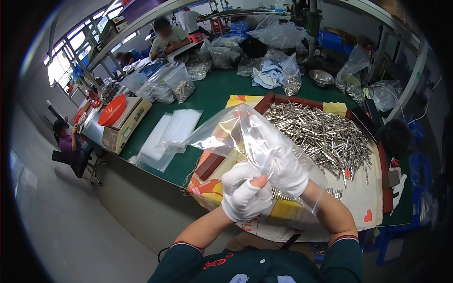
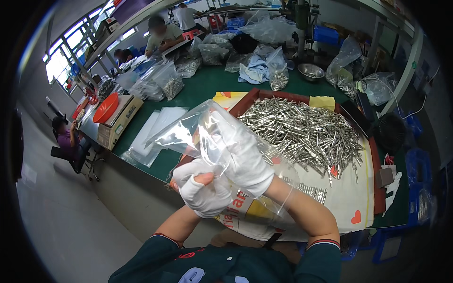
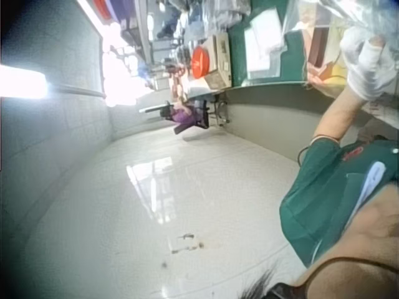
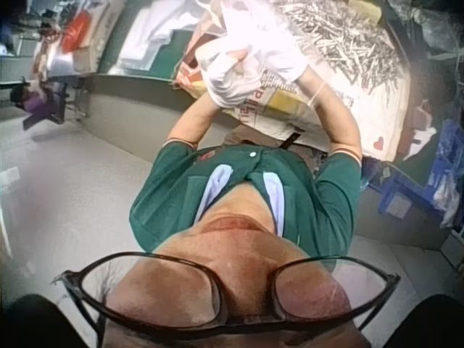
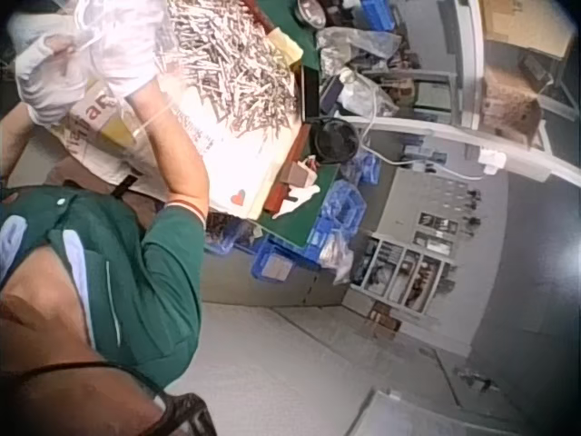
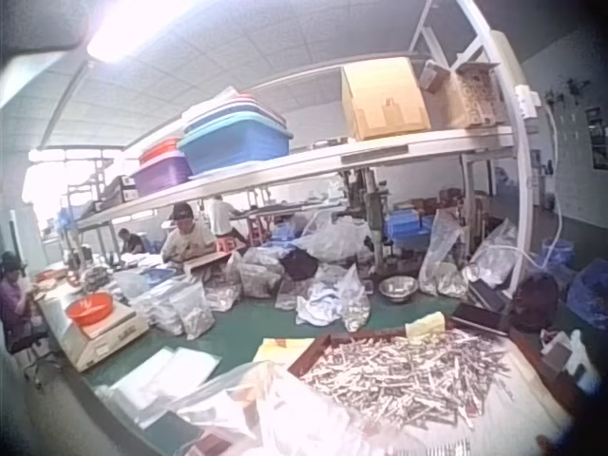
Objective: Sorting small metal pins into rows on a workbench and then packing them into clear plastic bags.
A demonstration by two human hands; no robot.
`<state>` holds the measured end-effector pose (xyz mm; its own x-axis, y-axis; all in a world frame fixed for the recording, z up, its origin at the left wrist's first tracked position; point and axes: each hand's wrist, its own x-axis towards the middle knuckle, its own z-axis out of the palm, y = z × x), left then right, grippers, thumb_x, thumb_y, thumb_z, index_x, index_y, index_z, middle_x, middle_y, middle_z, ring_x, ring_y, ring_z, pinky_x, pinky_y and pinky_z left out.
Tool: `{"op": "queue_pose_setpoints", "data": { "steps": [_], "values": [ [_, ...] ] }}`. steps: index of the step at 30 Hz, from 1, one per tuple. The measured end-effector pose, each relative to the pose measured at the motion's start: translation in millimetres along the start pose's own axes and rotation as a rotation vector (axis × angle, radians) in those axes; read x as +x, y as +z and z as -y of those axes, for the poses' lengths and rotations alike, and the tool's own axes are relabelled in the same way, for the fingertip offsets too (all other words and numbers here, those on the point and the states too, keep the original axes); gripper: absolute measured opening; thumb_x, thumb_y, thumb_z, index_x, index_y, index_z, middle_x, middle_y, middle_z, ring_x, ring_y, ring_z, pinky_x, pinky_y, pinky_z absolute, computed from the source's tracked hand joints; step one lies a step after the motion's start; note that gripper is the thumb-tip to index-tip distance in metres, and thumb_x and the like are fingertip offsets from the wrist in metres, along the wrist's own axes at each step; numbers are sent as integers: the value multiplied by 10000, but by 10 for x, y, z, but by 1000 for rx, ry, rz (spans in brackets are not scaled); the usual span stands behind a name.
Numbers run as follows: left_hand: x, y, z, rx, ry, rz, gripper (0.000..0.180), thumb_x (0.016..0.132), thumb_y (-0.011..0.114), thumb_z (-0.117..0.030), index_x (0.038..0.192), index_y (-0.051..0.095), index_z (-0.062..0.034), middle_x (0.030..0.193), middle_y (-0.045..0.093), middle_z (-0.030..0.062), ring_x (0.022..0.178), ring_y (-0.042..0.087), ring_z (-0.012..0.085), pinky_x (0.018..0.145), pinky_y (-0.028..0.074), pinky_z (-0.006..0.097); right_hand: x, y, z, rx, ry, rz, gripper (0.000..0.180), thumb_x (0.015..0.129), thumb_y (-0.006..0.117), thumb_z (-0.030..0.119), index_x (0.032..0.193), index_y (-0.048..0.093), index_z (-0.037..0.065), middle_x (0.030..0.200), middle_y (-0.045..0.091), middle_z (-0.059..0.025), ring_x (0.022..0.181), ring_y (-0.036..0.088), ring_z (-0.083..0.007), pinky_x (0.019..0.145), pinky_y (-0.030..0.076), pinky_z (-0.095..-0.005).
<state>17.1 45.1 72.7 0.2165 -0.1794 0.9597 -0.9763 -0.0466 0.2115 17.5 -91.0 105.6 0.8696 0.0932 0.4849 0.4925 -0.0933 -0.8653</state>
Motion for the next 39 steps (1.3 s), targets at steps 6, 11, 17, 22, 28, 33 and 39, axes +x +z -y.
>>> {"op": "queue_pose_setpoints", "data": {
  "steps": [6, 11, 17, 22, 28, 33, 39],
  "values": [
    [63, 72, -74, 4, 76, -168, 481, 658, 702, 97, 1080, 603, -110, 934, 523, 88, 673, 558, 223, 601, 466, 337, 141, 2, 117, -353, -241, -200, 527, 868, 650, 74, 1346, 466, -48, 1233, 590, -154, 1107, 596, -203, 940, 472, -301],
    [-37, 90, -3, 232, -20, -287, 455, 693, 637, 134, 1072, 498, -74, 969, 501, 117, 765, 545, 219, 665, 470, 326, 114, -47, 125, -731, -397, -217, 395, 834, 628, 260, 1121, 600, -11, 1168, 562, -224, 1025, 587, -392, 837, 496, -458],
    [-147, 110, 21, 192, -218, -353, 423, 722, 630, 121, 1068, 491, -80, 929, 519, 99, 770, 530, 202, 681, 461, 299, 34, -24, -16, -916, -439, -224, 515, 830, 621, 333, 1174, 539, -41, 1184, 537, -251, 1075, 536, -442, 897, 451, -496],
    [-230, 123, -97, 76, -85, -60, 517, 673, 702, 93, 1114, 558, -135, 888, 541, 69, 662, 551, 238, 572, 445, 350, 64, -32, -29, -1037, -247, -137, 467, 777, 688, 270, 1132, 580, -13, 1104, 589, -185, 999, 569, -365, 824, 467, -463],
    [-506, 299, -231, -5, -258, -149, 519, 758, 729, -51, 1206, 472, -102, 975, 531, 108, 769, 553, 213, 657, 451, 349, 72, 15, 1, -913, -254, -179, 438, 810, 651, 242, 1152, 569, -19, 1186, 548, -207, 1039, 549, -379, 865, 453, -450],
    [-138, 156, -84, -901, -1089, -227, 989, 758, 785, -482, 1474, 238, -75, 1435, 375, 91, 1331, 379, 227, 1106, 320, 389, 36, 23, -85, -728, -272, -110, 443, 791, 619, 250, 1188, 573, 58, 1242, 518, -206, 1136, 482, -399, 955, 399, -492],
    [-61, 114, -80, -1194, -1333, -257, 673, 897, 650, -207, 1470, 309, -115, 1389, 457, 70, 1286, 447, 218, 1084, 357, 396, -18, 120, -235, -1120, -395, -64, 560, 800, 635, 296, 1282, 525, 31, 1309, 506, -218, 1222, 458, -427, 1018, 370, -512]
  ]
}}
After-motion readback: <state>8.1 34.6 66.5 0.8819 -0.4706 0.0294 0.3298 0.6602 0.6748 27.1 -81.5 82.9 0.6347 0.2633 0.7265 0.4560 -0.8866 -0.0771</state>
